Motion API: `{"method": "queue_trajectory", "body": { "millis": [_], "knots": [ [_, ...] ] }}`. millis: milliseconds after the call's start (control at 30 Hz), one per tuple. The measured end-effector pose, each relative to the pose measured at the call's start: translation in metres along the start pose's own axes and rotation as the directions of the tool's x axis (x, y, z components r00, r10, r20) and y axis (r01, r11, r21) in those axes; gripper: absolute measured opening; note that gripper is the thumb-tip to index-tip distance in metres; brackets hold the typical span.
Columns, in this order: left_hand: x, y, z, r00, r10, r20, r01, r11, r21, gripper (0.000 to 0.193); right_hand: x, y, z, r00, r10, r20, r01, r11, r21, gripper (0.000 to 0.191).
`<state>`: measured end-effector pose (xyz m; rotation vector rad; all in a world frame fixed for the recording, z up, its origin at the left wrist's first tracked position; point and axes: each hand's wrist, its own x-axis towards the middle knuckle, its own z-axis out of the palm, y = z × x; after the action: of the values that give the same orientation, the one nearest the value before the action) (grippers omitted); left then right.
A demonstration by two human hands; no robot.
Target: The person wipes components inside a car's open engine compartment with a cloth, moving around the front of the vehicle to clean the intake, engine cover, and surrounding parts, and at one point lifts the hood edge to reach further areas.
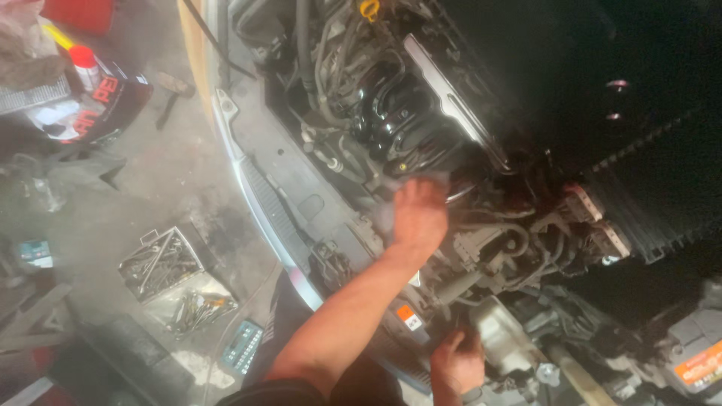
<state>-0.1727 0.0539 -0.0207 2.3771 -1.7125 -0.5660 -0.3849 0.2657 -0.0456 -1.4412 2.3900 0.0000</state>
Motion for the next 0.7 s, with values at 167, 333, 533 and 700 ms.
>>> {"method": "queue_trajectory", "body": {
  "millis": [167,333,533,700],
  "knots": [
    [0.023,0.022,-0.029,0.928,0.2,-0.315,-0.161,0.976,0.147,0.058,-0.001,0.003,0.001,0.994,-0.089,-0.068,0.088,0.996,-0.017,0.04],
    [0.015,-0.008,-0.033,0.897,0.315,-0.309,-0.273,0.946,0.172,0.061,-0.002,-0.006,-0.004,0.999,-0.001,-0.034,0.0,1.0,-0.005,0.032],
    [0.027,-0.025,-0.02,0.843,0.495,-0.21,-0.4,0.838,0.37,0.044,-0.002,-0.012,-0.011,0.997,-0.025,-0.068,0.031,0.996,0.084,0.026],
    [0.054,-0.028,-0.021,0.743,0.633,-0.216,-0.527,0.753,0.395,0.027,0.0,-0.011,-0.013,0.988,-0.08,-0.131,0.092,0.992,0.085,0.02]
  ]
}}
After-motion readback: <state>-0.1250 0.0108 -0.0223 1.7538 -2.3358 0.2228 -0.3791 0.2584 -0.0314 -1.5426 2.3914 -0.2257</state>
